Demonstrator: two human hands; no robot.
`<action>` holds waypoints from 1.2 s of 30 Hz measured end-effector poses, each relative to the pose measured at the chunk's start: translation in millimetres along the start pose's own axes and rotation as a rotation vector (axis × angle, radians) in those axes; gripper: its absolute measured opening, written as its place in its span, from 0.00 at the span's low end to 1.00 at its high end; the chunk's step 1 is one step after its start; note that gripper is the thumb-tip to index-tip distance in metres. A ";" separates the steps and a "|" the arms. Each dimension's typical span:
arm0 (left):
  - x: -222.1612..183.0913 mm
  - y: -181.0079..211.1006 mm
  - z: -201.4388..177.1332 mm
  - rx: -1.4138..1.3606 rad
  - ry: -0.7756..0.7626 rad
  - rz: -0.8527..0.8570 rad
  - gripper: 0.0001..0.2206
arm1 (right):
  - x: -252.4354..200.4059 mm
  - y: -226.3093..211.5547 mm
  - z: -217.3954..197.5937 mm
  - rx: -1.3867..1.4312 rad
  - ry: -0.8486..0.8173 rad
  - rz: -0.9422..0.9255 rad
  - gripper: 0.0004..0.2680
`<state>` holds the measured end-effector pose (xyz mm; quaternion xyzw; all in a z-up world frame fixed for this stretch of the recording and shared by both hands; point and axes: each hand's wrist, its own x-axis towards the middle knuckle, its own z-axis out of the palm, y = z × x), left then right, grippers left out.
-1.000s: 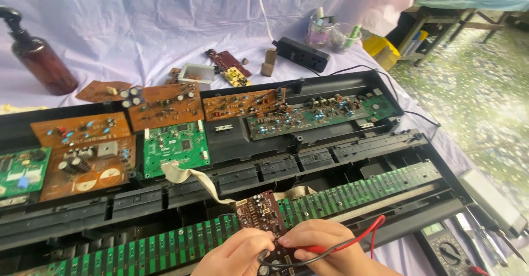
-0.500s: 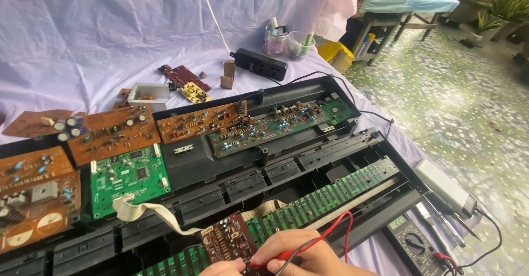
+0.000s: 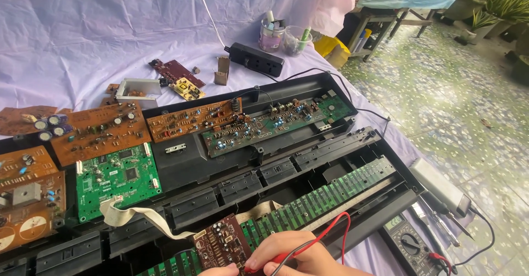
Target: Testing electronic components on a disassembled keyboard circuit board using a multimeter
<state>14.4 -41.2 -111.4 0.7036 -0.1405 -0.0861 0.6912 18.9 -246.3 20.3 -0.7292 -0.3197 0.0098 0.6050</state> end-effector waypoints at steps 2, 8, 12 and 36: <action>11.0 -12.8 -3.4 0.024 -0.002 0.014 0.13 | 1.0 0.9 -0.3 0.023 -0.025 -0.033 0.07; 32.9 -209.3 -52.7 0.091 0.008 0.049 0.11 | 1.7 0.0 1.7 0.016 0.025 0.086 0.07; 48.3 -215.0 -59.1 0.139 -0.001 0.061 0.11 | 2.8 -1.1 4.3 0.017 0.058 0.046 0.09; -3.3 85.6 -14.0 0.459 0.090 0.145 0.07 | 2.3 6.6 12.2 0.070 0.184 0.088 0.11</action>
